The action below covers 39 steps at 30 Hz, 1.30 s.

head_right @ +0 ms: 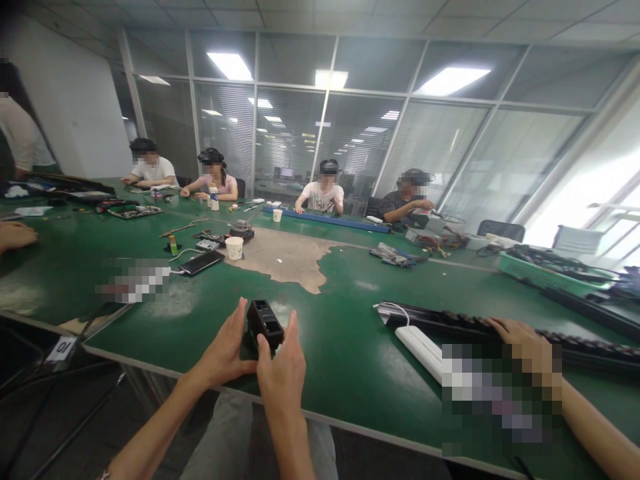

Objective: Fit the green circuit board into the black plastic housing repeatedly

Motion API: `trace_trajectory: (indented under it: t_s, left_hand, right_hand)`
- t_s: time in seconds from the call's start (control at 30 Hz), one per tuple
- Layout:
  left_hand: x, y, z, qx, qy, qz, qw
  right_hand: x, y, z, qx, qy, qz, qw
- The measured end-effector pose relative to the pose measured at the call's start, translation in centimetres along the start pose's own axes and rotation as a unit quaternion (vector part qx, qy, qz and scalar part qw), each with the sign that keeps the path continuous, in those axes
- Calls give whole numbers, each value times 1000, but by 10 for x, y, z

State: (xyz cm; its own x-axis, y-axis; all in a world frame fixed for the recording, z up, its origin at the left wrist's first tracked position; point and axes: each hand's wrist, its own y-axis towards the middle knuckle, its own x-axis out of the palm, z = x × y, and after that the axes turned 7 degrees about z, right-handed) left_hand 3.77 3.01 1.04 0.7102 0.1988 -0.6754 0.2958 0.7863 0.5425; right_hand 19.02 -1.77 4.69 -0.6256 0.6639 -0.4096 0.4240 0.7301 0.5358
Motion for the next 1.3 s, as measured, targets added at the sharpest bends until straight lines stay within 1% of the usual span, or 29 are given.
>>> trace_trajectory:
  t_s: [0.1, 0.23, 0.33, 0.43, 0.53, 0.6, 0.7, 0.87, 0.97, 1.13, 1.2, 1.3]
  left_hand:
    - [1, 0, 0, 6, -1, 7, 1000]
    - [3, 0, -2, 8, 7, 5, 1000]
    - [3, 0, -2, 6, 12, -4, 1000]
    - [2, 0, -1, 7, 15, -16, 1000]
    - [1, 0, 1, 10, 15, -24, 1000]
    - [1, 1, 1, 7, 17, -26, 999]
    - [3, 1, -1, -1, 27, -27, 999]
    - [6, 1, -3, -9, 40, -33, 999]
    - [6, 1, -3, -12, 38, -27, 999]
    - [5, 1, -3, -18, 31, -20, 999]
    - [3, 1, -2, -23, 28, -28, 999]
    - [0, 1, 1, -32, 22, -29, 999]
  right_hand:
    - [0, 1, -6, 0, -37, -63, 997]
    - [-2, -4, -10, -1, -109, -112, 988]
    - [-2, -10, -3, -15, -148, -132, 980]
    - [-1, -17, 9, -11, -140, -140, 980]
    - [0, -21, 19, -11, -93, -114, 989]
    - [2, -22, 20, -17, -65, -89, 994]
    - [4, -24, 17, -24, -41, -61, 997]
    - [9, -24, 11, -3, -21, -56, 998]
    - [8, -19, 4, 9, -7, -42, 999]
    - [-6, -3, -5, 19, 59, 11, 998]
    - [-14, 1, 0, 34, 70, 40, 996]
    - [-23, 1, 16, 63, 60, 79, 993]
